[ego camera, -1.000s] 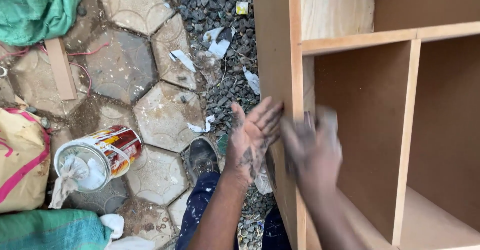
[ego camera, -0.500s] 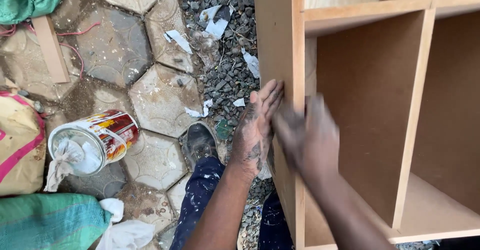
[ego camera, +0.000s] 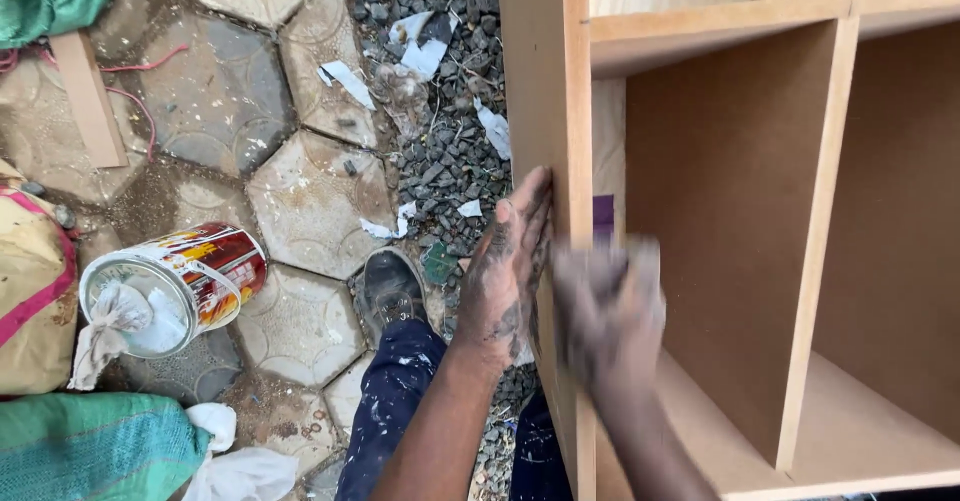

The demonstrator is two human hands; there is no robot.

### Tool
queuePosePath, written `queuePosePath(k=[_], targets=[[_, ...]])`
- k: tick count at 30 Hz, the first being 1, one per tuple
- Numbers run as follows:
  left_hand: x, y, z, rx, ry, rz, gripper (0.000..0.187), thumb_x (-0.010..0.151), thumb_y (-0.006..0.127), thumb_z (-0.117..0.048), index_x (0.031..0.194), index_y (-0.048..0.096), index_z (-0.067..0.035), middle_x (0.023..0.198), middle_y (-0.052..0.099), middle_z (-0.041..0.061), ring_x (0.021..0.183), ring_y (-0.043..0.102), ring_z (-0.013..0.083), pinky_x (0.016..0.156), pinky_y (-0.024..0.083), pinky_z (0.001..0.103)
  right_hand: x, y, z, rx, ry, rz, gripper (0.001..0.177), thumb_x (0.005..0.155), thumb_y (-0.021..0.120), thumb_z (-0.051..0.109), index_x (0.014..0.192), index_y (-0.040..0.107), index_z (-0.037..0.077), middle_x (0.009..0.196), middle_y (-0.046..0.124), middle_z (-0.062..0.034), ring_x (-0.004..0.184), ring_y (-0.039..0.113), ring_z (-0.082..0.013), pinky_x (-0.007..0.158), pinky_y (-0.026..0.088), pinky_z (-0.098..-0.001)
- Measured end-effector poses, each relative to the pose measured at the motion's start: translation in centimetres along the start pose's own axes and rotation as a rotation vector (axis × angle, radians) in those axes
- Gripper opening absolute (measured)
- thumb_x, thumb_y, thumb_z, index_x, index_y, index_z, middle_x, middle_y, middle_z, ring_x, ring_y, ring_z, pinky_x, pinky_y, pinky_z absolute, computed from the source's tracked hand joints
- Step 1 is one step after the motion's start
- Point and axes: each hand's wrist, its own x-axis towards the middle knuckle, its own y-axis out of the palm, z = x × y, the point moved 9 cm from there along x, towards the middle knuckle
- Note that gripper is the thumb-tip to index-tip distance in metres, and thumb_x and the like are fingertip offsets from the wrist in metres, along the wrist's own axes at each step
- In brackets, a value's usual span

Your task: Sanding the edges and interior surfaces of a wooden shelf unit using a sanding block to prepare it for finishing.

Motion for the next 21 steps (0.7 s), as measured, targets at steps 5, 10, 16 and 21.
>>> queuePosePath(k=[5,10,16,21], targets=[[0.1,2.6,-0.9,0.122,-0.022,0.061,0.08,0.104,0.035,-0.062,0.165,0.023,-0.012,0.173,0.016,0.015,0.159,0.011,0.0302,0.129,0.009,0.047,3.5,-2.3,9.4,0.372,-0.381,-0.085,0.046,0.09,0.067,0.05,0.097,0.048,0.009,0.085,0.047,-0.0091,0.083,0.056,-0.025,0.078,0.05,-0.0414],[1.8,1.9,-2.0,0.44,-0.011,0.163,0.087,0.099,0.019,-0.074,0.166,0.016,-0.019,0.174,0.007,0.019,0.158,0.003,0.0402,0.127,0.001,0.053,-1.5,-1.8,0.6,0.246,-0.047,-0.084,0.043,0.083,0.074,0.045,0.092,0.053,0.009,0.081,0.05,-0.0126,0.078,0.057,-0.0303,0.075,0.048,-0.0432],[1.8,3.1,-3.2,0.302,-0.139,0.082,0.089,0.093,0.021,-0.08,0.165,0.023,-0.028,0.174,0.007,0.019,0.155,0.005,0.0476,0.122,0.005,0.064,5.0,-3.1,12.8,0.381,-0.387,-0.145,0.043,0.094,0.065,0.047,0.096,0.05,0.007,0.085,0.046,-0.0139,0.084,0.054,-0.0268,0.082,0.048,-0.0397],[3.3,2.0,-3.0,0.342,-0.15,0.105,0.086,0.096,0.023,-0.078,0.164,0.025,-0.025,0.174,0.004,0.02,0.154,0.004,0.0519,0.121,0.009,0.068,0.1,-3.6,7.4,0.357,-0.155,-0.103,0.045,0.084,0.072,0.047,0.091,0.053,0.008,0.082,0.049,-0.0116,0.084,0.053,-0.0241,0.08,0.047,-0.0417]])
